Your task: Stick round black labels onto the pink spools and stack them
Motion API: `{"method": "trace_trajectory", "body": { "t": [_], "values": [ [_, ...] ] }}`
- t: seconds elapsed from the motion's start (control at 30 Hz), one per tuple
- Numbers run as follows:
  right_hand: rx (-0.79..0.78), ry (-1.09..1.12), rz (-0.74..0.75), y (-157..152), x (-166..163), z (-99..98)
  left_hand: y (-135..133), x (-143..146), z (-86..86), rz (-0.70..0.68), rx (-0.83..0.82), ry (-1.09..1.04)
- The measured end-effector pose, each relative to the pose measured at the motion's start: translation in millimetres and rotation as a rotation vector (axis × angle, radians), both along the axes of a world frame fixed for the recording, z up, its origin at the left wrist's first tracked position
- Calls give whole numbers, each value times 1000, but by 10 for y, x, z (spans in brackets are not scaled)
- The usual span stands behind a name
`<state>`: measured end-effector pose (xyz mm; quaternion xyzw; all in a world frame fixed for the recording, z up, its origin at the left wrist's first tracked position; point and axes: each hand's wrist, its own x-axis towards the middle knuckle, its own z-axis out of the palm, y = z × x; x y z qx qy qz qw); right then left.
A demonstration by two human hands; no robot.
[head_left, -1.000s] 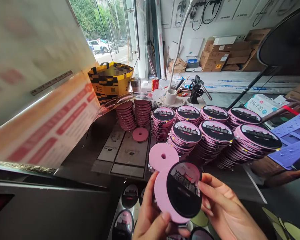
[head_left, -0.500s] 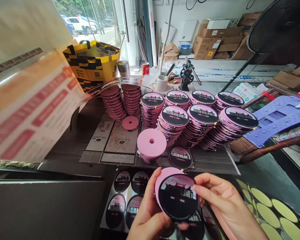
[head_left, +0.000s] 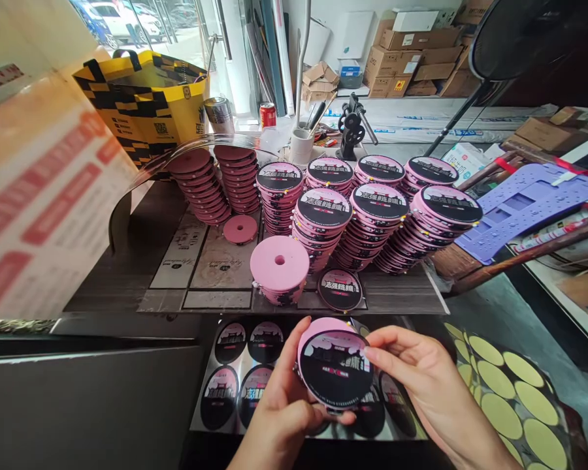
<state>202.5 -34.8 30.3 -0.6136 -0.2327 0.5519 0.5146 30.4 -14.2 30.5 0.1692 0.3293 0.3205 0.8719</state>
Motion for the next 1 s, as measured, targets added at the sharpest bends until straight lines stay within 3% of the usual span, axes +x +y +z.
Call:
{"method": "trace_trajectory", "body": {
  "t": [1.0],
  "values": [
    [15,33,30,-21,12,-35,0,-16,18,-5,48,48]
  ]
}}
